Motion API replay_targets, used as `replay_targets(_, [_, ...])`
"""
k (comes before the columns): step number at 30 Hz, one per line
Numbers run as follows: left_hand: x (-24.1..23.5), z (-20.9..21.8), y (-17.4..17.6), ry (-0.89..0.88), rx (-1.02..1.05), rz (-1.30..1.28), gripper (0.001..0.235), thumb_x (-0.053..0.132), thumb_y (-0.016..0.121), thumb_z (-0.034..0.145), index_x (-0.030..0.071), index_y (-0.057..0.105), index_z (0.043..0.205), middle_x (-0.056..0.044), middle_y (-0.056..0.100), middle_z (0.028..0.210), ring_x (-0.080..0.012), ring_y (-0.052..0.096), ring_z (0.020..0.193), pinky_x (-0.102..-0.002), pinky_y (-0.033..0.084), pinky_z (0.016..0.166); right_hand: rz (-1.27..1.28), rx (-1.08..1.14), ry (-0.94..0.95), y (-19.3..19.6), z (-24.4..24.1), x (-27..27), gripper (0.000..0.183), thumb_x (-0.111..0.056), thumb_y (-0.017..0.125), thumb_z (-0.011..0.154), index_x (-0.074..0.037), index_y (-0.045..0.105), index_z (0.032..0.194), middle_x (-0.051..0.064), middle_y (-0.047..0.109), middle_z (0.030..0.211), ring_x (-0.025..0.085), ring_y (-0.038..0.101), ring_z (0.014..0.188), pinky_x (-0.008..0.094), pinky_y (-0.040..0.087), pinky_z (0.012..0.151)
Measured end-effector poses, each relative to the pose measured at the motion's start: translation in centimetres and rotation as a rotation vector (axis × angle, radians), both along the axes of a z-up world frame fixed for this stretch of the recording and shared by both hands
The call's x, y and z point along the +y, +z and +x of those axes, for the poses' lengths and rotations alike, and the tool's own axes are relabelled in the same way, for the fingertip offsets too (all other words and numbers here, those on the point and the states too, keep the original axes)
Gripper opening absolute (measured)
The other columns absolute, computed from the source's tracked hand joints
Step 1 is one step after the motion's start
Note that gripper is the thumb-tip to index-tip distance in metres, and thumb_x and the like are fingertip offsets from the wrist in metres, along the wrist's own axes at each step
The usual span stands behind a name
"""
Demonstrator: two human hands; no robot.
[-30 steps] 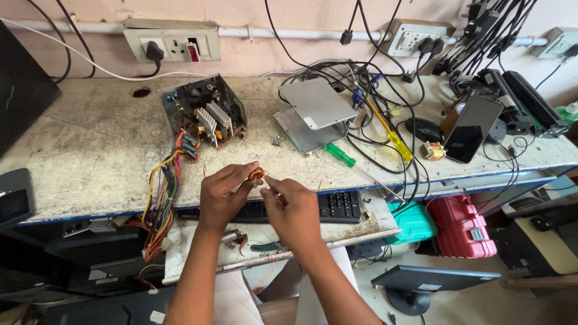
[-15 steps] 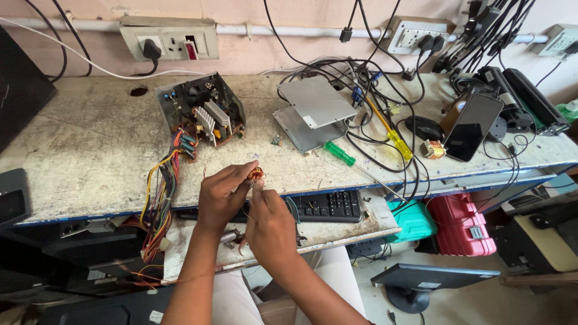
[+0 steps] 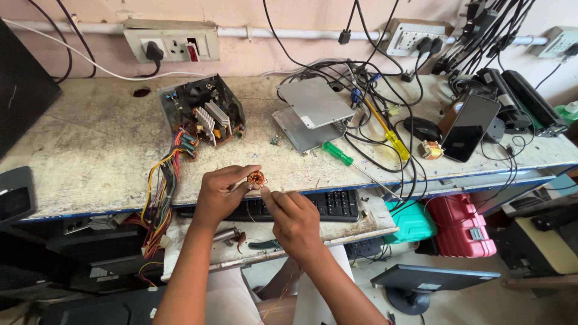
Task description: The person is working on a small electronic component, likely a transformer, by hand. They are carefully stripping the copper wire from the component's core. The workspace is cluttered with various electronic parts and tools.
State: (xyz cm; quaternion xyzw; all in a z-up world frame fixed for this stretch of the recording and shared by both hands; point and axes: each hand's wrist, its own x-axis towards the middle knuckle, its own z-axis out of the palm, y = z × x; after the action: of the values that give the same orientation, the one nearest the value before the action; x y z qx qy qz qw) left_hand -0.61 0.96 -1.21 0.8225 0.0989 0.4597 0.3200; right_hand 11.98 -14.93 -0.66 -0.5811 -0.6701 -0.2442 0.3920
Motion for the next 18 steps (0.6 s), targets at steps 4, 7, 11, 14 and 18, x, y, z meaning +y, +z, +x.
replay_targets(4, [0.4, 0.1, -0.1, 0.013, 0.039, -0.071, 0.042, -0.001, 0.079, 0.079, 0.01, 0.076, 0.119, -0.007, 0.075, 0.079, -0.0154, 0.054, 0.056, -0.028, 0.042, 0.055, 0.008, -0.095, -0.017, -0.2, 0.3, 0.2, 0.062, 0.002, 0.063, 0.071, 0.001, 0.065, 0.133, 0.008, 0.066, 0.108, 0.024, 0.063, 0.091, 0.038, 0.053, 0.077])
replay_targets(7, [0.5, 0.2, -0.2, -0.042, -0.006, -0.038, 0.04, 0.002, 0.079, 0.081, 0.01, 0.075, 0.121, -0.006, 0.074, 0.081, -0.0115, 0.056, 0.06, -0.027, 0.043, 0.057, 0.019, -0.151, -0.004, 0.1, 1.5, 0.2, 0.061, -0.003, 0.064, 0.07, -0.001, 0.067, 0.131, 0.008, 0.067, 0.107, 0.023, 0.063, 0.088, 0.038, 0.051, 0.072])
replay_targets(11, [0.4, 0.3, -0.2, -0.042, -0.01, -0.031, 0.041, 0.005, 0.082, 0.081, 0.008, 0.075, 0.121, -0.006, 0.067, 0.076, -0.0106, 0.054, 0.063, -0.027, 0.043, 0.059, -0.026, -0.103, 0.005, 0.8, 4.1, 0.7, 0.055, 0.0, 0.066, 0.07, -0.012, 0.074, 0.124, 0.002, 0.071, 0.105, 0.022, 0.062, 0.082, 0.036, 0.051, 0.066])
replay_targets(14, [0.4, 0.4, -0.1, -0.028, 0.009, -0.071, 0.04, 0.006, 0.083, 0.079, 0.007, 0.076, 0.118, -0.006, 0.064, 0.071, -0.0122, 0.049, 0.058, -0.029, 0.039, 0.055, -0.063, -0.022, 0.043, 1.0, 5.0, 1.0, 0.057, 0.005, 0.066, 0.069, -0.018, 0.076, 0.119, -0.001, 0.072, 0.104, 0.021, 0.066, 0.083, 0.036, 0.055, 0.068])
replay_targets(18, [0.4, 0.2, -0.1, -0.02, 0.014, -0.078, 0.043, 0.006, 0.083, 0.077, 0.007, 0.076, 0.119, -0.007, 0.062, 0.07, -0.013, 0.047, 0.059, -0.029, 0.04, 0.056, -0.078, 0.079, 0.106, 1.0, 5.0, 1.3, 0.057, 0.008, 0.066, 0.069, -0.017, 0.075, 0.119, 0.002, 0.072, 0.104, 0.023, 0.07, 0.089, 0.036, 0.057, 0.073])
